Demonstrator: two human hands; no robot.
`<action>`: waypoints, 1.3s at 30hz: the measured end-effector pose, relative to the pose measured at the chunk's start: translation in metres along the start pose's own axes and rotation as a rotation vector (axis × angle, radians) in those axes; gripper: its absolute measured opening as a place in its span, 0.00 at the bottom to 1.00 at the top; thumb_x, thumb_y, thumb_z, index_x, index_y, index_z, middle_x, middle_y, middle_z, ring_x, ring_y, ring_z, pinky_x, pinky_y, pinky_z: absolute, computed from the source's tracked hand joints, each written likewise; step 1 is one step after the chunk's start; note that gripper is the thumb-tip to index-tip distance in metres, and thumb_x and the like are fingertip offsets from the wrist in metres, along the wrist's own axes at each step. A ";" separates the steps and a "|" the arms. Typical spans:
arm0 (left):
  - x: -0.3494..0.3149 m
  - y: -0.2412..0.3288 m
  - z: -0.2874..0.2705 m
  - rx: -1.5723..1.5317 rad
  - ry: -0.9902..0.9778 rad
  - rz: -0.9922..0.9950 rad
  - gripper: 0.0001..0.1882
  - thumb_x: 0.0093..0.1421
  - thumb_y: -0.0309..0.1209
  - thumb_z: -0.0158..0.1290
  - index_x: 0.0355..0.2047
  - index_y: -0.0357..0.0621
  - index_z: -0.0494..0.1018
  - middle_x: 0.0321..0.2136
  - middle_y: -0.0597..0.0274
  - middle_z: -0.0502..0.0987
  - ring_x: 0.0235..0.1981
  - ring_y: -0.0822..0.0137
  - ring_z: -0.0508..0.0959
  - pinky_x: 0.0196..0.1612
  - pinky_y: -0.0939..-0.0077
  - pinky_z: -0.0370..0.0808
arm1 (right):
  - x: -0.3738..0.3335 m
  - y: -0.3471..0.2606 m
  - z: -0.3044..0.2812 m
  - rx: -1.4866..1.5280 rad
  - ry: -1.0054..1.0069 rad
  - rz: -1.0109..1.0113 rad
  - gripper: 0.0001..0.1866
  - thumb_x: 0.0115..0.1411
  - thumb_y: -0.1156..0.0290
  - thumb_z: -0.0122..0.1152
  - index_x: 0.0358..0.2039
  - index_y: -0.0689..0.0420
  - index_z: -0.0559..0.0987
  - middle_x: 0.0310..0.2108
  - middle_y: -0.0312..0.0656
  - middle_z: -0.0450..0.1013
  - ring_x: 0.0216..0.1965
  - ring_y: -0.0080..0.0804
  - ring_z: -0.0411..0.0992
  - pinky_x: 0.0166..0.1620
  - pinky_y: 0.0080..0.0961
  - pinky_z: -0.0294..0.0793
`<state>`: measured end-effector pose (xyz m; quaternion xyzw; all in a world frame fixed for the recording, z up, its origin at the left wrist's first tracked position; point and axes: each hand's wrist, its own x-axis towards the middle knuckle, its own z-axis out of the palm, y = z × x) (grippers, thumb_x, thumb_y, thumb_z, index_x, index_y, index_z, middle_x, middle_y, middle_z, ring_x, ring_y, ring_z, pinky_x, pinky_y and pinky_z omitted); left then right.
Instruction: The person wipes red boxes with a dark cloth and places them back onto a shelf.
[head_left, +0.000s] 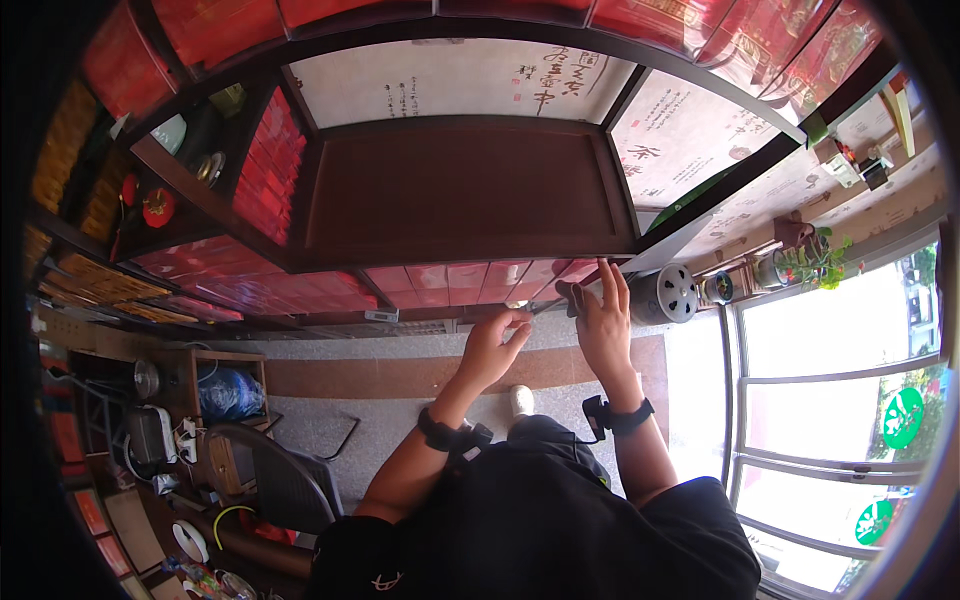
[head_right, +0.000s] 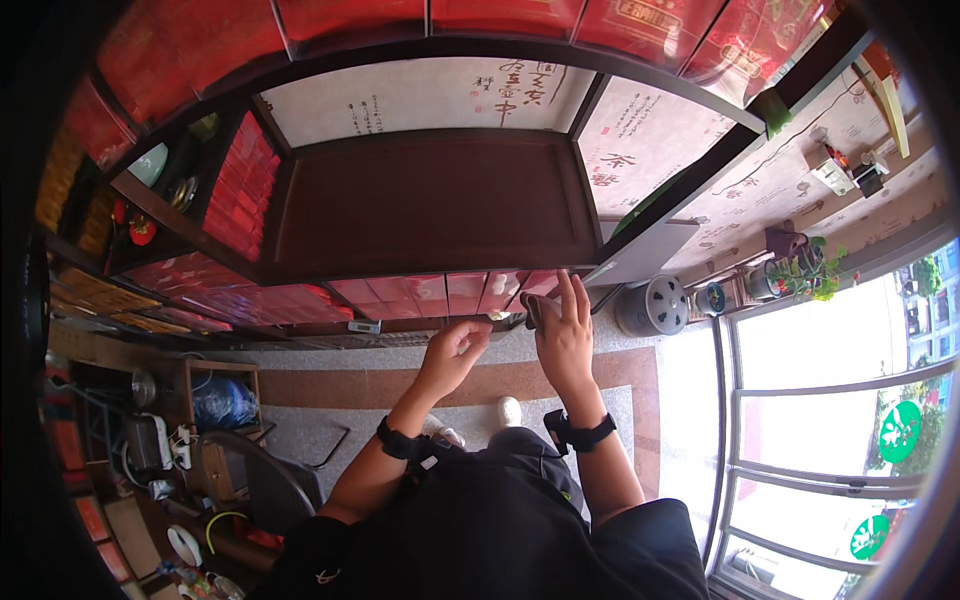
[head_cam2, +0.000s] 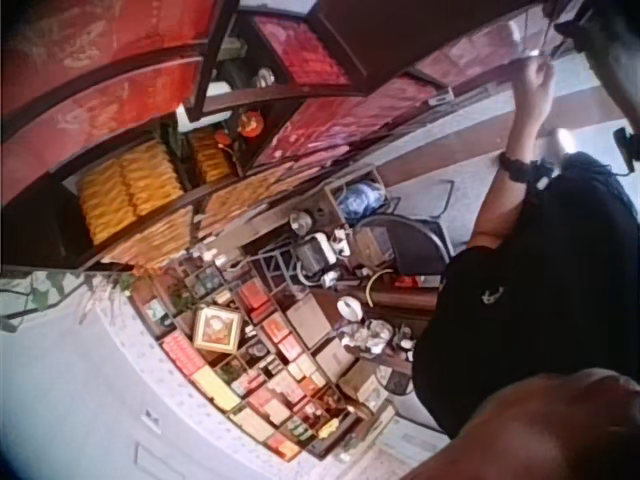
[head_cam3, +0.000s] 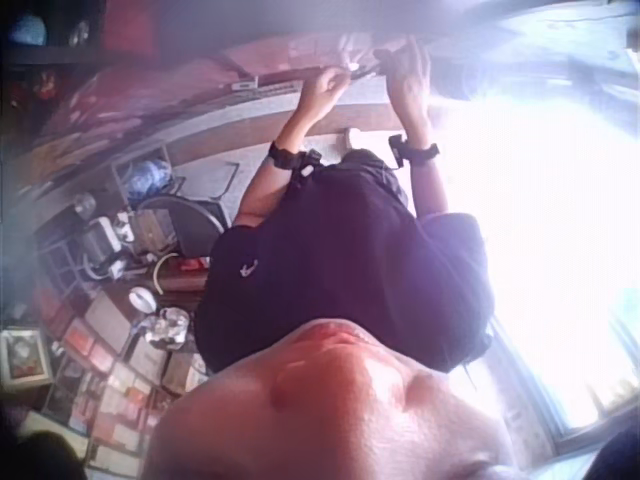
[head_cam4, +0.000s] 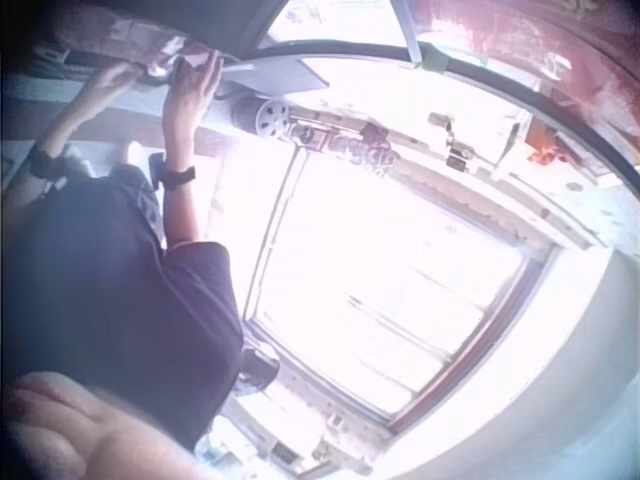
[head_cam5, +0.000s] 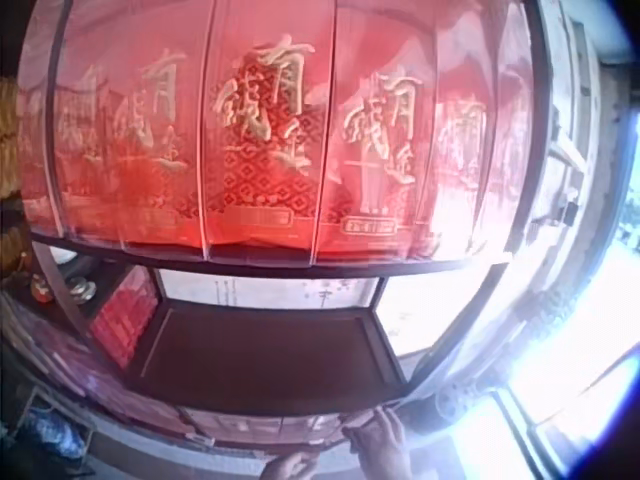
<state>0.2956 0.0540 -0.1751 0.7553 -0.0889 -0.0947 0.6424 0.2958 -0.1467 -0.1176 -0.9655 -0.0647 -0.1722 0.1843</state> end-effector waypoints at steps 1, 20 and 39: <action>0.003 0.002 0.007 0.060 -0.022 -0.011 0.12 0.61 0.31 0.58 0.43 0.40 0.77 0.38 0.54 0.81 0.40 0.61 0.81 0.44 0.71 0.75 | 0.002 0.006 0.002 -0.028 0.023 -0.029 0.15 0.53 0.80 0.60 0.43 0.60 0.80 0.66 0.50 0.57 0.65 0.55 0.56 0.62 0.48 0.64; 0.040 -0.069 0.156 -0.040 0.706 0.204 0.38 0.46 0.35 0.69 0.56 0.37 0.66 0.51 0.49 0.72 0.53 0.53 0.73 0.57 0.60 0.69 | -0.034 0.045 -0.046 0.376 -0.117 -0.377 0.15 0.43 0.77 0.68 0.35 0.59 0.79 0.55 0.45 0.71 0.61 0.54 0.65 0.56 0.43 0.72; -0.091 -0.003 0.145 0.203 0.858 0.212 0.31 0.42 0.33 0.71 0.45 0.38 0.71 0.35 0.54 0.79 0.36 0.63 0.80 0.41 0.69 0.76 | -0.044 0.106 -0.065 1.463 -0.069 0.370 0.12 0.60 0.80 0.48 0.43 0.63 0.75 0.36 0.36 0.76 0.36 0.22 0.73 0.42 0.19 0.71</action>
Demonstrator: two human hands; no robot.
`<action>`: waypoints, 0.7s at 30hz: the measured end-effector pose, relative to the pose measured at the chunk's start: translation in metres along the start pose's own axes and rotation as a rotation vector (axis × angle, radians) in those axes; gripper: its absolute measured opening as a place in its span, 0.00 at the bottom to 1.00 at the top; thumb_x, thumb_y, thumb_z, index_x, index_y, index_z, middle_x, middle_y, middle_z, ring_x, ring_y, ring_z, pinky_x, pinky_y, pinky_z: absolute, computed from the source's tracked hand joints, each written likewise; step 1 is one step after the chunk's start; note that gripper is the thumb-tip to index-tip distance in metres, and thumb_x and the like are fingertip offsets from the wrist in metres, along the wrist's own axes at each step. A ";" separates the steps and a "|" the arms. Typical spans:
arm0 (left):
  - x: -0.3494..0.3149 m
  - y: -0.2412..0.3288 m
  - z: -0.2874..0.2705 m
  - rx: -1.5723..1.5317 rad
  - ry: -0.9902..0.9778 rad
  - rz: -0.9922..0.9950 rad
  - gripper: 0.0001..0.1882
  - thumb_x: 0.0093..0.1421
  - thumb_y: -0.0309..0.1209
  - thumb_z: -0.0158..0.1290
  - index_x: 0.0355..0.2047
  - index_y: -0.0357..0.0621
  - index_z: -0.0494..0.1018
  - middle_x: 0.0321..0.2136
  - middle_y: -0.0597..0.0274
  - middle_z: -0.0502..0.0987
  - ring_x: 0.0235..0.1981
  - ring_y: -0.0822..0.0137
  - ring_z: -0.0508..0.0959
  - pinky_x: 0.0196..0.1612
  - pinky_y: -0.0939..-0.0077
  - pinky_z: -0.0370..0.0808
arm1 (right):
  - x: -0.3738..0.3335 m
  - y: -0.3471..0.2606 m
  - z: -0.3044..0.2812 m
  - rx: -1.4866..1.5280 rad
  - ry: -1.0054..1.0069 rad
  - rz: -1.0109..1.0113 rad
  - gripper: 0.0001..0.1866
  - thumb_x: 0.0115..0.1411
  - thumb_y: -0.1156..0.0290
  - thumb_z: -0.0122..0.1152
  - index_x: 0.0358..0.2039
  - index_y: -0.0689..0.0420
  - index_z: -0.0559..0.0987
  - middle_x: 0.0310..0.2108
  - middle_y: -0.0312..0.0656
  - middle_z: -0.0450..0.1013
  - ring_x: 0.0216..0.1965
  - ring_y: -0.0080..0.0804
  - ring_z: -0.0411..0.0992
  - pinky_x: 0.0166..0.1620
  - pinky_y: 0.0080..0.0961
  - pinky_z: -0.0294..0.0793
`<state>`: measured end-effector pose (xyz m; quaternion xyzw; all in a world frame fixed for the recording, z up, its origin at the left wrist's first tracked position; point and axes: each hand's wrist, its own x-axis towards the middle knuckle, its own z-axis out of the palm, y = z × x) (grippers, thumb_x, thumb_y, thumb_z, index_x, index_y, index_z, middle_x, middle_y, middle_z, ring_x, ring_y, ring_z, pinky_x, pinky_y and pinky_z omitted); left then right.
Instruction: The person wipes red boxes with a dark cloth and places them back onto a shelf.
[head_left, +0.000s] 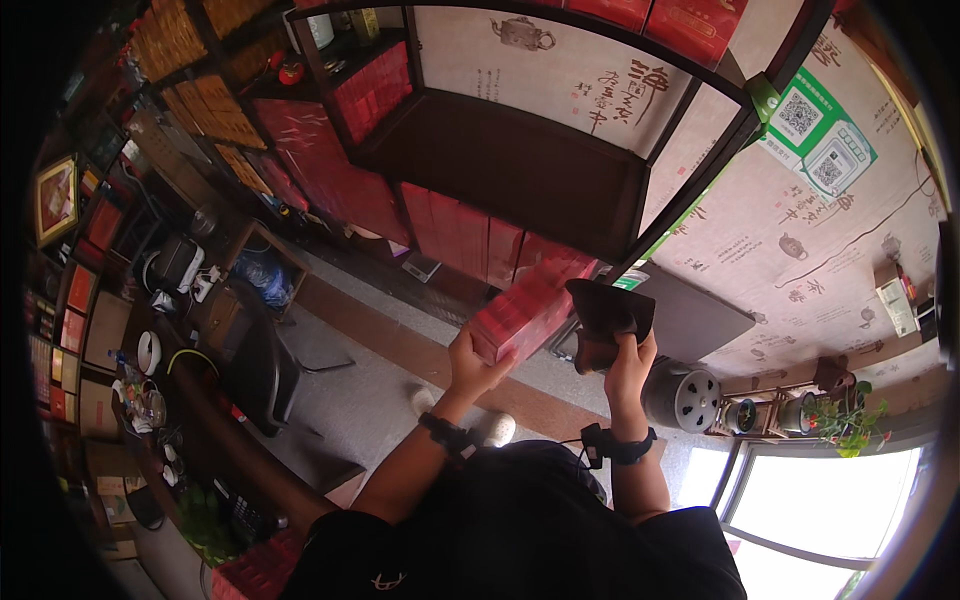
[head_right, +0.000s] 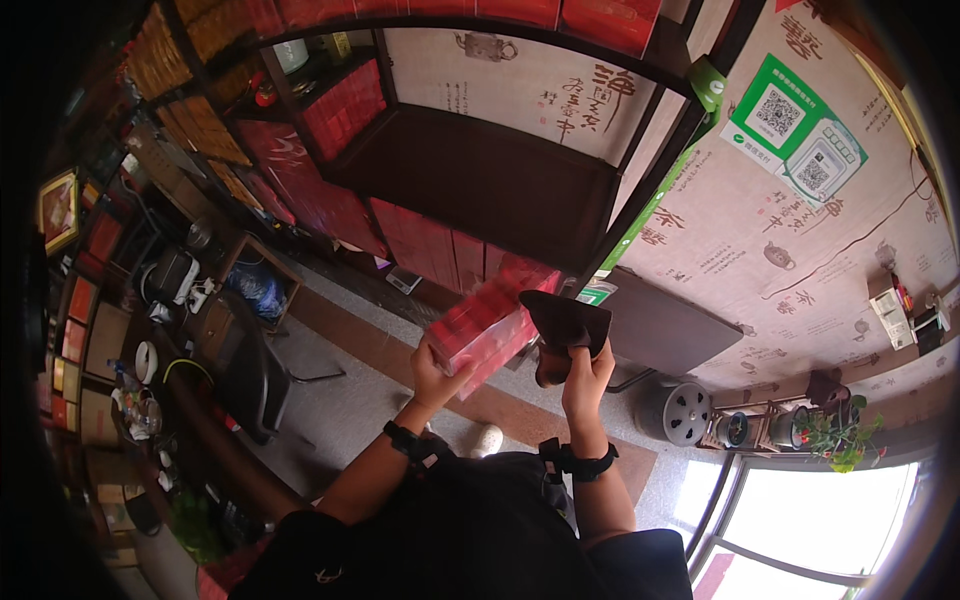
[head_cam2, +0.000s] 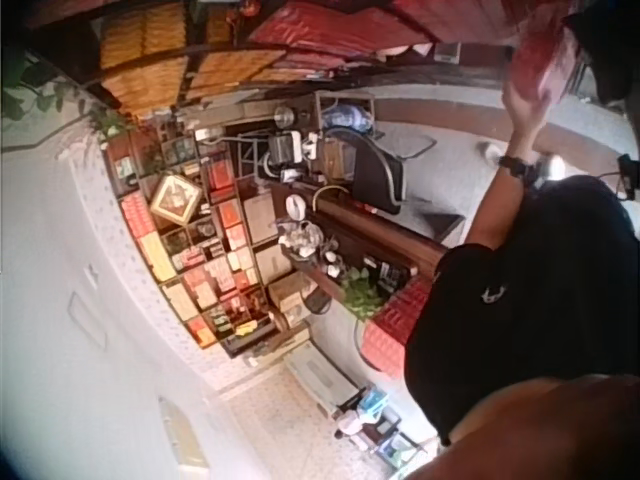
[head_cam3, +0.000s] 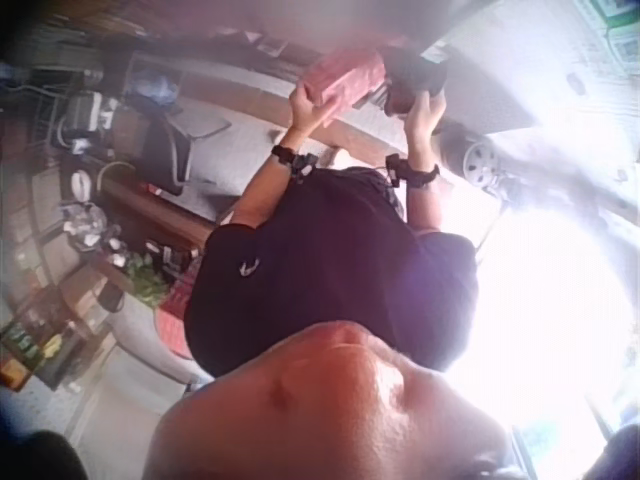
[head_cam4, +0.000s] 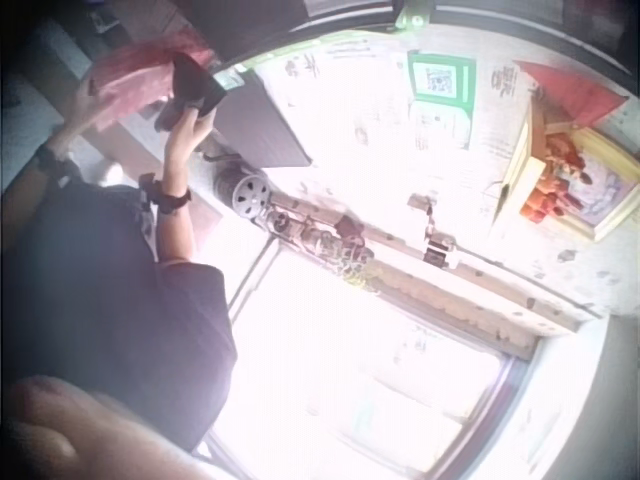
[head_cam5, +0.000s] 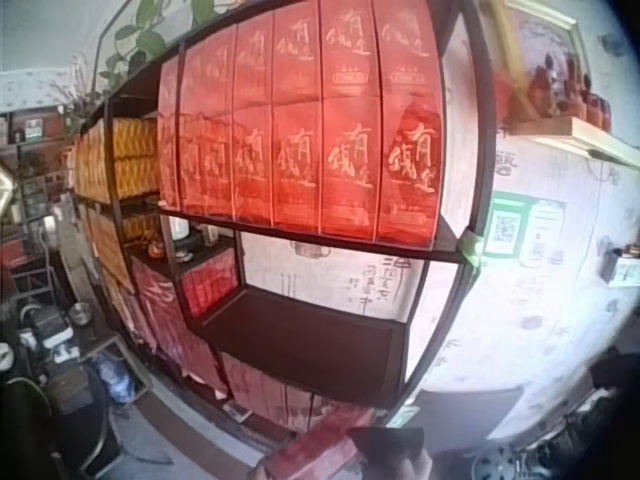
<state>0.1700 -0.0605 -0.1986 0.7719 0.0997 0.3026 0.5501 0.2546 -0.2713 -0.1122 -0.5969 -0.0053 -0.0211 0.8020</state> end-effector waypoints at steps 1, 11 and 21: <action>-0.001 0.009 -0.012 -0.070 0.010 0.026 0.30 0.42 0.32 0.71 0.44 0.38 0.71 0.35 0.55 0.79 0.36 0.64 0.80 0.41 0.69 0.75 | -0.006 0.005 0.007 -0.038 -0.022 -0.070 0.11 0.60 0.80 0.48 0.42 0.64 0.75 0.36 0.36 0.76 0.34 0.22 0.73 0.41 0.20 0.72; -0.060 0.023 -0.095 -1.331 0.199 -0.276 0.27 0.71 0.40 0.39 0.65 0.35 0.55 0.61 0.45 0.65 0.60 0.54 0.70 0.62 0.58 0.70 | -0.087 -0.008 0.119 -0.741 -1.151 -0.967 0.41 0.51 0.42 0.62 0.63 0.48 0.69 0.69 0.50 0.54 0.70 0.51 0.51 0.67 0.53 0.49; -0.013 0.089 -0.140 -0.703 0.570 -0.051 0.36 0.64 0.48 0.54 0.61 0.33 0.58 0.55 0.50 0.70 0.53 0.58 0.74 0.54 0.64 0.74 | -0.090 -0.004 0.164 -0.953 -1.114 -1.069 0.35 0.59 0.37 0.46 0.63 0.40 0.69 0.70 0.54 0.52 0.70 0.65 0.46 0.66 0.65 0.39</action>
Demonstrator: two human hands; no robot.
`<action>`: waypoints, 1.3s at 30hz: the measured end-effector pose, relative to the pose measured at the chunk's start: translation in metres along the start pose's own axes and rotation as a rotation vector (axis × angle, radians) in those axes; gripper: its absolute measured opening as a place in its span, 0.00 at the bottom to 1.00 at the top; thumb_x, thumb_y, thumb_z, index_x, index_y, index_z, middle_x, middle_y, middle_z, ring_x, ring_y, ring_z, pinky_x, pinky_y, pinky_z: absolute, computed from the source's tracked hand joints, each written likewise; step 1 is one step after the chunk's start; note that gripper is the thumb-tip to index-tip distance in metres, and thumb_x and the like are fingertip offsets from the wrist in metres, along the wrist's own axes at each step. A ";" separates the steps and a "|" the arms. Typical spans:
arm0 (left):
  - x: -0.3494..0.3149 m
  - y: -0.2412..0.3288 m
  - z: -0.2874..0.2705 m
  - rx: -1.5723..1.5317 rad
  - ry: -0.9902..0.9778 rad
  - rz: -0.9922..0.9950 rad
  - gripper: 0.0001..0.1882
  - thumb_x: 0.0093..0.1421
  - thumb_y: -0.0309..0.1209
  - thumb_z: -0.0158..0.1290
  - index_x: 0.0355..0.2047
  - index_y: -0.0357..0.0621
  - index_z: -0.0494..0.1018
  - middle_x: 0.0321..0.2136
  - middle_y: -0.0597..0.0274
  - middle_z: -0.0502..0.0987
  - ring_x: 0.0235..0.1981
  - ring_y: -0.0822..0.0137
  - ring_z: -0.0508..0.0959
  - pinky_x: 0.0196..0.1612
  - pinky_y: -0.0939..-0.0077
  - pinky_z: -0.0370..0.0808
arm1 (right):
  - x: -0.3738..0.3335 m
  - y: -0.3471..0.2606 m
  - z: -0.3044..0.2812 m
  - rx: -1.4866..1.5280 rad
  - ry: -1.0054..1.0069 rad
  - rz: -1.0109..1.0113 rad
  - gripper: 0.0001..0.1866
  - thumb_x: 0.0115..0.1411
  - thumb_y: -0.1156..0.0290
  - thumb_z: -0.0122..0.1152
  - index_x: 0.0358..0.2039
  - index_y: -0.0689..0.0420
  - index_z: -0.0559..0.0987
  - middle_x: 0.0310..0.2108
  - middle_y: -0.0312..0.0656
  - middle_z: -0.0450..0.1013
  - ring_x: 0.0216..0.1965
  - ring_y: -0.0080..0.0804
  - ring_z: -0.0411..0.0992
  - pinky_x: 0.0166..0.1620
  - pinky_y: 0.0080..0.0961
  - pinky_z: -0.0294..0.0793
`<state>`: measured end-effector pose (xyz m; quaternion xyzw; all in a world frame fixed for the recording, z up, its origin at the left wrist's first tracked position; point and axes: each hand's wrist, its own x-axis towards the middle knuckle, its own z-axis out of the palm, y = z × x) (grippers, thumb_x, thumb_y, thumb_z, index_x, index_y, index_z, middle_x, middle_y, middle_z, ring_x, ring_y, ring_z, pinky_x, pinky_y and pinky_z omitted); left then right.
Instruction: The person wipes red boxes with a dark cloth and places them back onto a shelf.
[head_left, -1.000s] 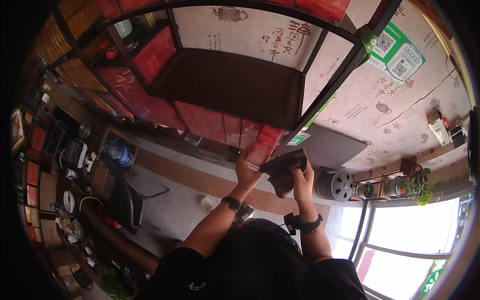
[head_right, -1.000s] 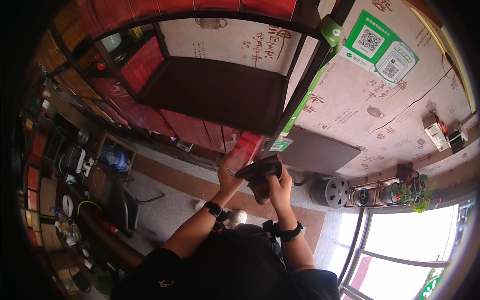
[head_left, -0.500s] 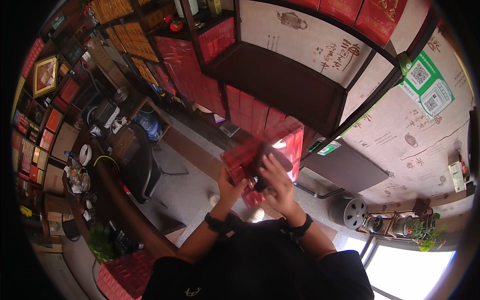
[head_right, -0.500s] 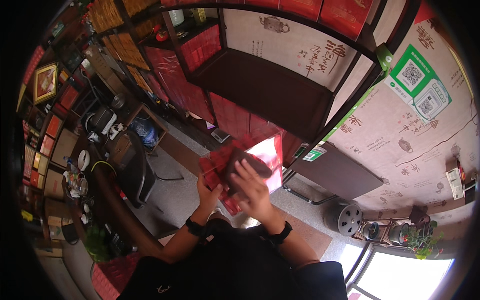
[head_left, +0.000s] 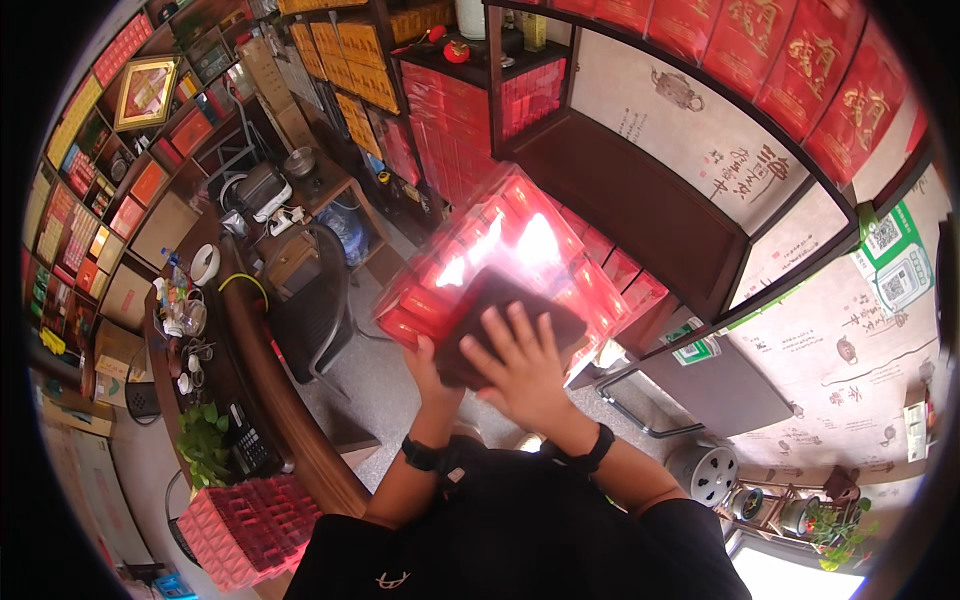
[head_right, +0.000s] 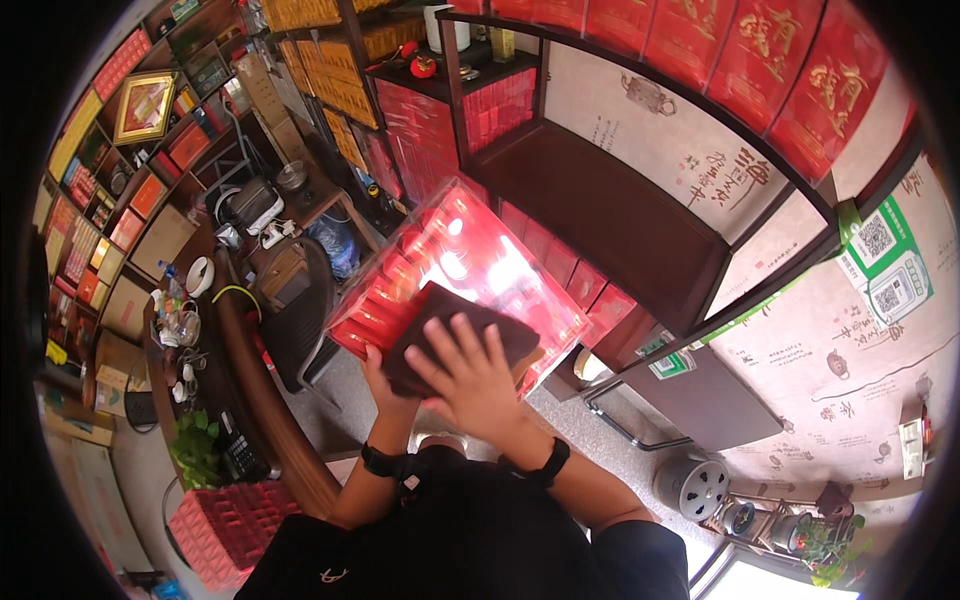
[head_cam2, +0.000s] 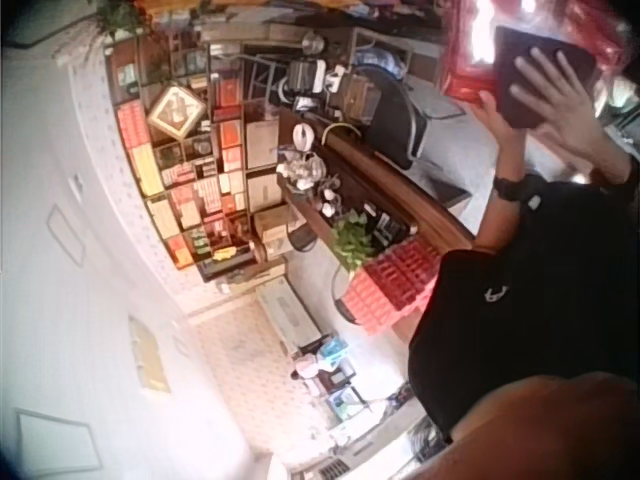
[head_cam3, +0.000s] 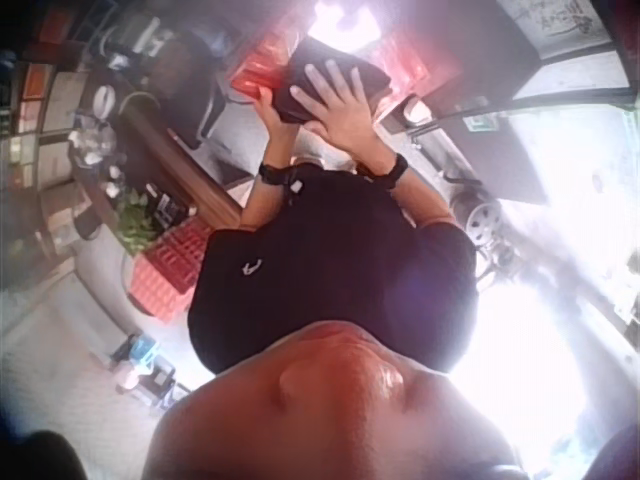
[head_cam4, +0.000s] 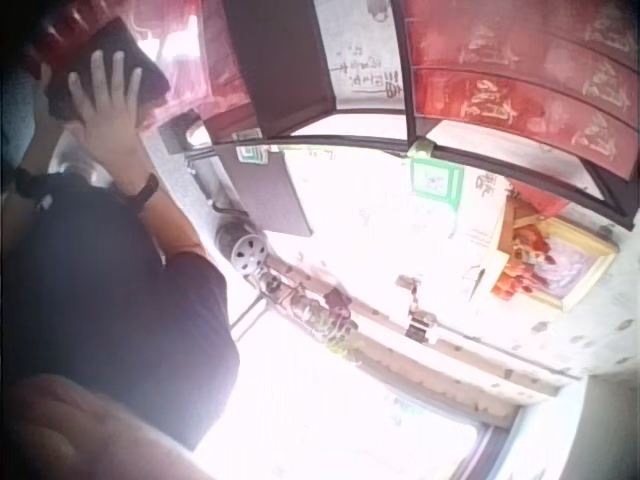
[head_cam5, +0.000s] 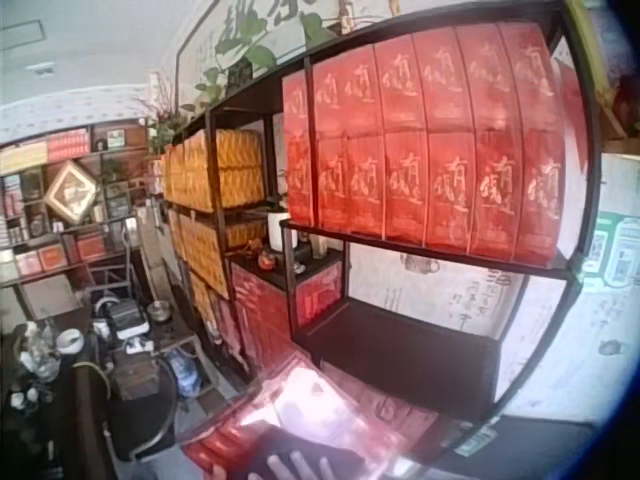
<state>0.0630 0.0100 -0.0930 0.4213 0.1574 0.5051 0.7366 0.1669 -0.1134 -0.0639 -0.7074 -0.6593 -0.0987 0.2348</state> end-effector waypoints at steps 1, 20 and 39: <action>0.007 0.000 -0.007 -0.012 0.023 -0.035 0.36 0.64 0.49 0.53 0.61 0.33 0.58 0.55 0.50 0.70 0.52 0.58 0.75 0.53 0.64 0.74 | 0.002 -0.012 0.010 0.002 0.038 -0.066 0.32 0.56 0.43 0.56 0.61 0.36 0.72 0.68 0.51 0.55 0.69 0.62 0.48 0.66 0.65 0.41; 0.052 0.112 -0.115 0.584 0.021 0.376 0.45 0.45 0.49 0.70 0.53 0.28 0.67 0.46 0.50 0.76 0.47 0.61 0.78 0.52 0.68 0.73 | 0.221 -0.037 -0.002 0.173 0.498 -0.495 0.31 0.56 0.38 0.55 0.45 0.53 0.80 0.49 0.41 0.76 0.51 0.38 0.74 0.56 0.40 0.67; 0.071 0.198 -0.199 0.394 0.601 0.602 0.53 0.50 0.54 0.66 0.63 0.29 0.53 0.57 0.48 0.66 0.57 0.57 0.70 0.59 0.60 0.68 | 0.256 -0.152 0.206 0.449 0.505 -0.834 0.31 0.59 0.38 0.53 0.61 0.32 0.70 0.68 0.33 0.57 0.70 0.52 0.49 0.62 0.78 0.34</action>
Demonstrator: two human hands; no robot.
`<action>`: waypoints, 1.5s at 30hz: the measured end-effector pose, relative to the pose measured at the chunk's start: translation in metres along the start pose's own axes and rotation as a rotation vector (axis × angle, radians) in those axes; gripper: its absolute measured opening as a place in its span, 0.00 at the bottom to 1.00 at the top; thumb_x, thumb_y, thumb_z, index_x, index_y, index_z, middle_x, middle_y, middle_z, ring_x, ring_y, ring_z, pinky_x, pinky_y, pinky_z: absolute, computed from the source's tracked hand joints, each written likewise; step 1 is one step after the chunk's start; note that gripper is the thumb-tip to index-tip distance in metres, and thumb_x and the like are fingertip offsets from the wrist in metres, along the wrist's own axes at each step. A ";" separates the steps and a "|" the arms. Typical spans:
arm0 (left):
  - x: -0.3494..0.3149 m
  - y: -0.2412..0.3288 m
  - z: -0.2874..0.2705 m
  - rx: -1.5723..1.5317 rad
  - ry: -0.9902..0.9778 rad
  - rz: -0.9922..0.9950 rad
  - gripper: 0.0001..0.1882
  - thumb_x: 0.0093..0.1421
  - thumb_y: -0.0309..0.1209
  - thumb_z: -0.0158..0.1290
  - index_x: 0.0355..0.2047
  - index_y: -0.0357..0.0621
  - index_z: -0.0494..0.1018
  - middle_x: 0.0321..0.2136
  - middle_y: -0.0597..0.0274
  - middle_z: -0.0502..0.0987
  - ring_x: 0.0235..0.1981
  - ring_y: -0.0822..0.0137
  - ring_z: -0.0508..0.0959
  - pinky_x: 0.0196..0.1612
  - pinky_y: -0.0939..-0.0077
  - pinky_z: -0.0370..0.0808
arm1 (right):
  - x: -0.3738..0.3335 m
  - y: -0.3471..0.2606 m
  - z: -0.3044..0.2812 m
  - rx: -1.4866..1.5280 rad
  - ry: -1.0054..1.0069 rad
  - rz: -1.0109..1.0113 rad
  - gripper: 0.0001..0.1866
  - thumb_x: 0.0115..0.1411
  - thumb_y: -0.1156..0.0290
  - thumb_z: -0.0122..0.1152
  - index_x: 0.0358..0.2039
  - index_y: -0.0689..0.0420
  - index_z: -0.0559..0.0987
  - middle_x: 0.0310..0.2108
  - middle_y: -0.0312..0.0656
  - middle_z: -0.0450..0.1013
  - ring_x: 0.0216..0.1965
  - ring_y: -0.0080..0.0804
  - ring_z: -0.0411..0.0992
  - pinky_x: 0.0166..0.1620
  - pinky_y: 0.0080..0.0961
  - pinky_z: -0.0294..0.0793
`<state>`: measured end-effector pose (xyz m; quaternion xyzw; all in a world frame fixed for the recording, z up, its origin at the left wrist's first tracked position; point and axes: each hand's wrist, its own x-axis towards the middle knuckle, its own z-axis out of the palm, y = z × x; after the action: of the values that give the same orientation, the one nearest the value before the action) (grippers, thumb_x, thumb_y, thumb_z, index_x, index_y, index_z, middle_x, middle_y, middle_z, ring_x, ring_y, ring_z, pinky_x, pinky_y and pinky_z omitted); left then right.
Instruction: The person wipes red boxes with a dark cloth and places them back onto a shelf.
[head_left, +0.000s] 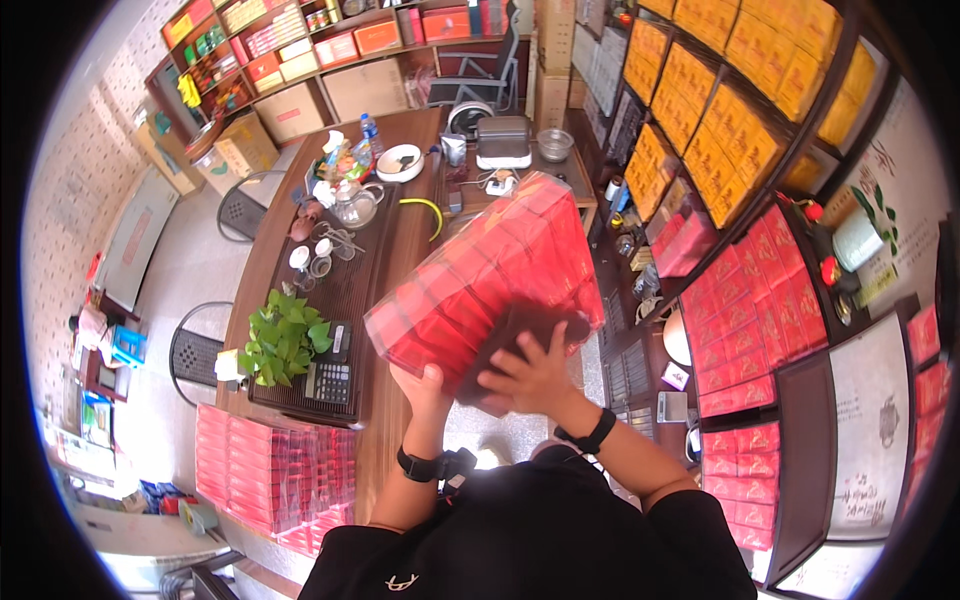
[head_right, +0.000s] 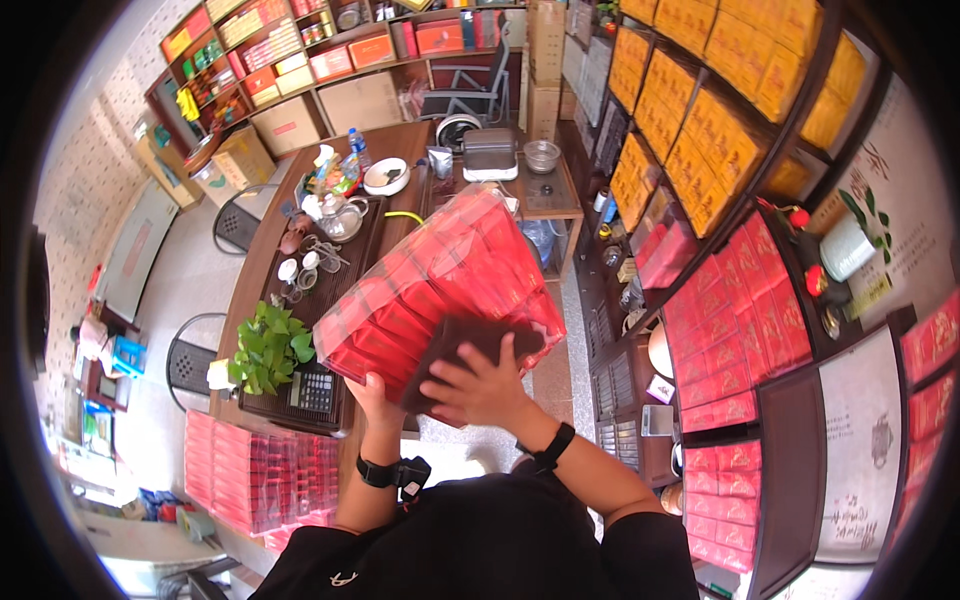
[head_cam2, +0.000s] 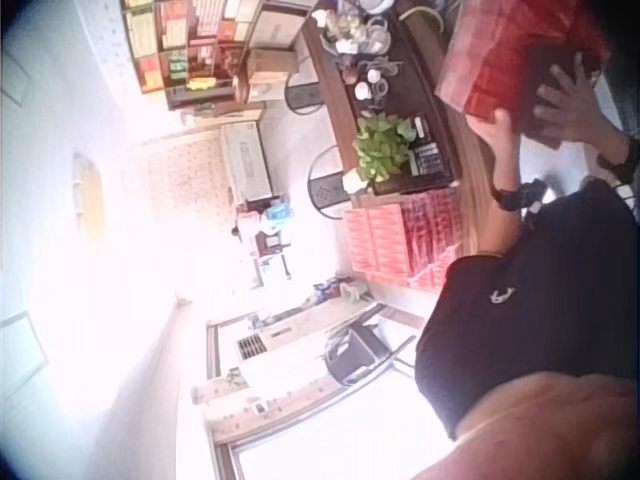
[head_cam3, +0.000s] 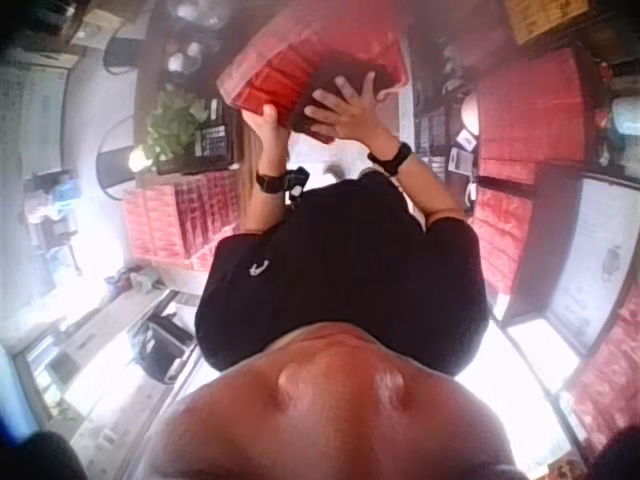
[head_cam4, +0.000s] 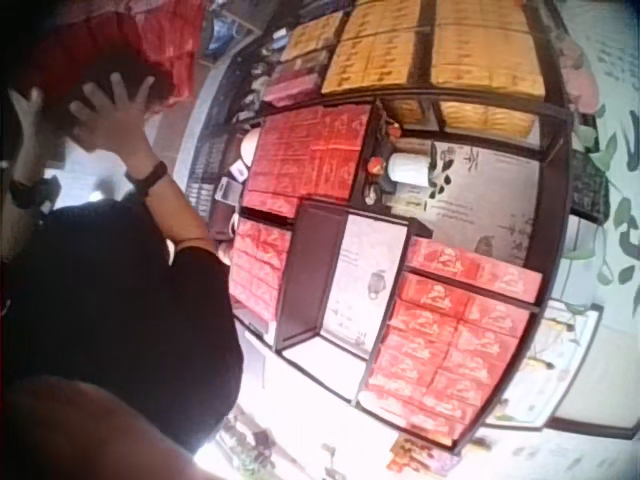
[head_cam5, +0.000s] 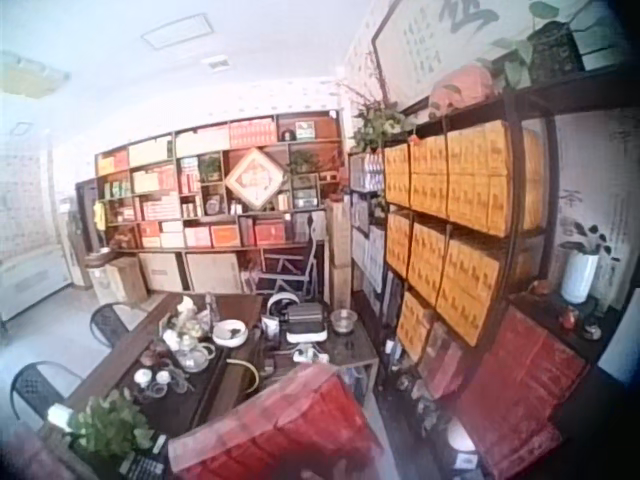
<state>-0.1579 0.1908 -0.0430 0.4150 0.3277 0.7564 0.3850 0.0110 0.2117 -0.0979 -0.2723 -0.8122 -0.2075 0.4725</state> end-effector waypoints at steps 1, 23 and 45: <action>0.002 0.001 0.000 -0.048 -0.012 -0.001 0.54 0.50 0.54 0.66 0.63 0.30 0.53 0.58 0.48 0.65 0.58 0.56 0.69 0.60 0.60 0.67 | 0.012 0.013 0.004 0.025 0.018 0.056 0.32 0.58 0.36 0.51 0.62 0.30 0.68 0.69 0.35 0.56 0.70 0.58 0.48 0.59 0.84 0.32; 0.016 -0.034 0.038 -0.155 0.756 0.335 0.37 0.64 0.55 0.48 0.63 0.41 0.60 0.60 0.52 0.68 0.59 0.51 0.69 0.62 0.55 0.66 | 0.119 0.128 0.052 0.570 -0.176 0.057 0.30 0.52 0.61 0.68 0.57 0.45 0.74 0.64 0.41 0.65 0.63 0.49 0.61 0.62 0.54 0.57; 0.003 0.009 0.047 -0.312 0.761 0.486 0.42 0.64 0.61 0.41 0.68 0.43 0.52 0.65 0.52 0.60 0.63 0.48 0.63 0.64 0.48 0.62 | 0.054 0.068 0.065 2.037 -0.394 1.401 0.30 0.66 0.53 0.57 0.63 0.55 0.62 0.58 0.43 0.67 0.55 0.38 0.69 0.58 0.35 0.69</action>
<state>-0.1205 0.1973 -0.0135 0.1101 0.2212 0.9630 0.1072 -0.0101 0.3161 -0.0752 -0.1831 -0.3409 0.8541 0.3475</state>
